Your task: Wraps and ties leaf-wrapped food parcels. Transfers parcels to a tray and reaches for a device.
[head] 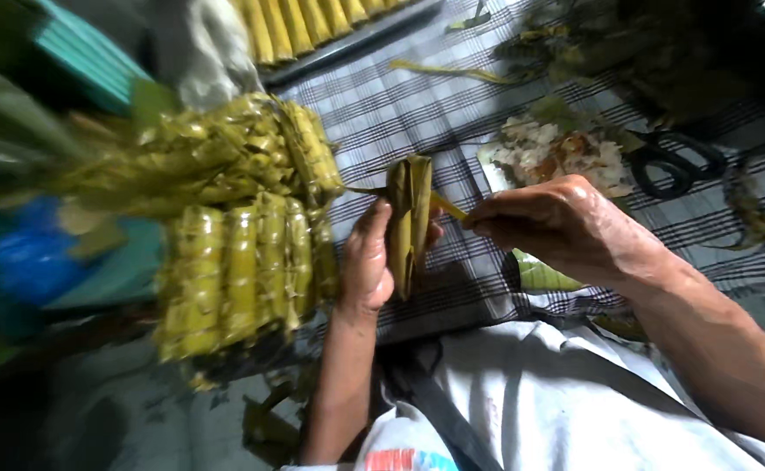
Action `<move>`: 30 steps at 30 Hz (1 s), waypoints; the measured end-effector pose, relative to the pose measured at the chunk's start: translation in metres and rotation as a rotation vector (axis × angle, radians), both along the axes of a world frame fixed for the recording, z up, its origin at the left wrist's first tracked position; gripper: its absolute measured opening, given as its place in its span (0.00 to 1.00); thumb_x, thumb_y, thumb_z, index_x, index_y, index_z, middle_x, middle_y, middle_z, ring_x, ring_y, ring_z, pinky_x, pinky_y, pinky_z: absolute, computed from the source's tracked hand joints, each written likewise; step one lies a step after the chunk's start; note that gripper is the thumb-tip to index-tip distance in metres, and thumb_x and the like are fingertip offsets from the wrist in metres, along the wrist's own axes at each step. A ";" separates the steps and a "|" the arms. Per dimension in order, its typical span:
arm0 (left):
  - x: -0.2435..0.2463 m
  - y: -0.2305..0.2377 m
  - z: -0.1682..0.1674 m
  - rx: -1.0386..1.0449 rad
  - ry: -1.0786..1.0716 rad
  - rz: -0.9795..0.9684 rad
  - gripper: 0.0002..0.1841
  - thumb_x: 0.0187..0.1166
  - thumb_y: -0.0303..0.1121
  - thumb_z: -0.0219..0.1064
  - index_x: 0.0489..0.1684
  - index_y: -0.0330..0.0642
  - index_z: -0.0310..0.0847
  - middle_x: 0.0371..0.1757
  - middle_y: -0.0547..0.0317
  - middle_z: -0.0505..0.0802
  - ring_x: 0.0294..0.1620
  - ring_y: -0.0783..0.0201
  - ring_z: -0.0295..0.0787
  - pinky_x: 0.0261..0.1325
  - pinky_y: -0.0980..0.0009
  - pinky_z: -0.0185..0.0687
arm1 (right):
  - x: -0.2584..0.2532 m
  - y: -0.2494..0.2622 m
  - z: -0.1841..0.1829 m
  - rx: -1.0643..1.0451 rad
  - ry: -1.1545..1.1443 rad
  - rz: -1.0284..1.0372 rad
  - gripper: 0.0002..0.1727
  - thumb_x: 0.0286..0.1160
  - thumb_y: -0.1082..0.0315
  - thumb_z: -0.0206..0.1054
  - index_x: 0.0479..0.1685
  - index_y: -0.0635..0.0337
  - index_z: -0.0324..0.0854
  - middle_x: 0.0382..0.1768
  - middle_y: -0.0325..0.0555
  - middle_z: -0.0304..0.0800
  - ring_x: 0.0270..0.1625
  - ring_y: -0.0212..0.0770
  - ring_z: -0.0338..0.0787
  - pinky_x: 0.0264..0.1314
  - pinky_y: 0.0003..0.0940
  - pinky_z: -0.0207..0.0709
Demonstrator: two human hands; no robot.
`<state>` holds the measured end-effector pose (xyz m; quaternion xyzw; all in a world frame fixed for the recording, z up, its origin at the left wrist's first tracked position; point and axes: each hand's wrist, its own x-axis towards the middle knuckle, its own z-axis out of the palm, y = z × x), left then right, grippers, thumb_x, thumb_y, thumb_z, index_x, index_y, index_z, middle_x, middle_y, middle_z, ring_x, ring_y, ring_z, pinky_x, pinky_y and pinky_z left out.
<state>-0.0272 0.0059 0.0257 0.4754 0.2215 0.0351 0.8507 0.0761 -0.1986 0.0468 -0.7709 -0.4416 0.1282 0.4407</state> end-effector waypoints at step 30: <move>0.028 -0.004 -0.033 1.660 0.071 0.013 0.08 0.79 0.29 0.71 0.40 0.32 0.92 0.53 0.42 0.91 0.52 0.45 0.90 0.57 0.52 0.84 | 0.005 0.069 -0.061 0.048 -0.218 -0.248 0.06 0.75 0.72 0.68 0.38 0.62 0.92 0.38 0.55 0.88 0.44 0.53 0.90 0.46 0.46 0.84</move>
